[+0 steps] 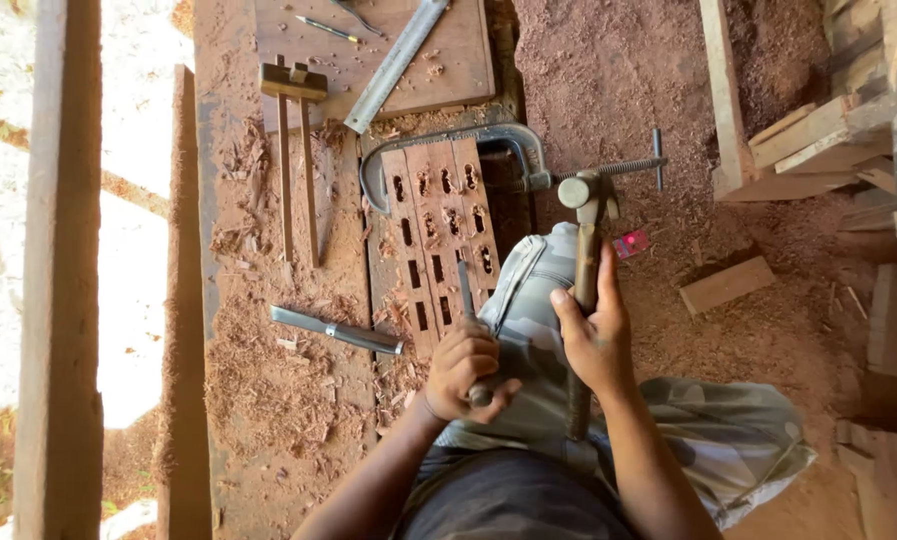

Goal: Using a hammer and chisel to carve out rectangular holes in a wooden block.

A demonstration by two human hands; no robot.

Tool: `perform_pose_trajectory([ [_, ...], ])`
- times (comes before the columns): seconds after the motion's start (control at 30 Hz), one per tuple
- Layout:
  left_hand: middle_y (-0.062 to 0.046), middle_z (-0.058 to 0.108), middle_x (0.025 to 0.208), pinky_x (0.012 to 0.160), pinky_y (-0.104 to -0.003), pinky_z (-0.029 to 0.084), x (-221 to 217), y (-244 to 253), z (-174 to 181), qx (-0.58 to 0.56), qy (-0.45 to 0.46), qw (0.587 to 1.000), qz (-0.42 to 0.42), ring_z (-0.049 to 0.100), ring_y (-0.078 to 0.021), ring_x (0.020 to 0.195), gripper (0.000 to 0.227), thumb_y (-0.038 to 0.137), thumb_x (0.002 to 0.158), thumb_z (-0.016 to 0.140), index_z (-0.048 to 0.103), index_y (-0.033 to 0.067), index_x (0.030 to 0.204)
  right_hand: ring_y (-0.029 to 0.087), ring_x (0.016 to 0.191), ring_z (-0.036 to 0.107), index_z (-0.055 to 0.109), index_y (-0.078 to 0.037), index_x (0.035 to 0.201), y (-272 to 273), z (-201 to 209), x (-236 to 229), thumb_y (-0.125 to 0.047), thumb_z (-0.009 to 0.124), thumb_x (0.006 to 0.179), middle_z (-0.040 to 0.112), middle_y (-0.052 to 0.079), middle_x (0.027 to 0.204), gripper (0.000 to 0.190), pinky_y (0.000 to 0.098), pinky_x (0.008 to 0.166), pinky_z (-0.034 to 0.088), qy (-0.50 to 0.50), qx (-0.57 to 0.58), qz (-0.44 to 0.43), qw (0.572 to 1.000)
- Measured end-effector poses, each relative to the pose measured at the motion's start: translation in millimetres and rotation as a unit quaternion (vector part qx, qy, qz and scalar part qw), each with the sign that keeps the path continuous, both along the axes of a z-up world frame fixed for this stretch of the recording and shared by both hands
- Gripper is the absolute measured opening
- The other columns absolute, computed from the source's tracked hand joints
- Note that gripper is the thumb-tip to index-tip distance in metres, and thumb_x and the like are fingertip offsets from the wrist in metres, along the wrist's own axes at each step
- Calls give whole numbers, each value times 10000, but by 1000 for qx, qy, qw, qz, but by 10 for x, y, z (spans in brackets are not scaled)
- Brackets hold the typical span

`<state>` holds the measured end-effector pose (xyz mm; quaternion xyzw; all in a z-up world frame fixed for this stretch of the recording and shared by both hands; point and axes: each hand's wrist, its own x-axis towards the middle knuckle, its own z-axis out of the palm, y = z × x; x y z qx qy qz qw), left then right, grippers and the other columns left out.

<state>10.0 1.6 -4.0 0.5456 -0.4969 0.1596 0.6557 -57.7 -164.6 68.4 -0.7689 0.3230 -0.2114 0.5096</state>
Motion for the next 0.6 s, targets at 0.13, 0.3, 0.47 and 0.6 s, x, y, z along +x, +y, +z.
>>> perform_pose_trajectory([
  [0.13,-92,601,665,578,-446,548,262,-45,-438,43,11,997,-64,630,-312,566,294,249,864,799,593,77,746,270,664,690,392,-103,1577,28,-43,-31,-197,710,900,678,174,941,754,413,532,527,9,3,0,1000],
  [0.3,-100,539,538,407,-359,423,996,-421,-460,103,79,992,4,547,-279,422,289,87,861,760,557,85,656,345,909,706,408,-115,1582,28,-280,-123,-183,742,875,648,247,1220,785,486,750,552,6,12,-11,1000],
  [0.47,-57,589,538,310,-266,418,2312,-1348,-261,31,515,842,158,494,-104,358,287,269,894,775,639,44,779,409,951,686,354,-59,1581,42,123,34,-181,691,921,614,288,1184,751,561,802,501,-5,-14,13,1000],
  [0.6,-35,465,523,292,-261,387,2472,-1315,-414,22,550,819,159,456,-106,335,387,377,981,638,556,37,814,369,944,690,379,-98,1595,27,-243,-120,-222,712,902,630,221,1141,779,518,803,515,16,8,-2,1000],
])
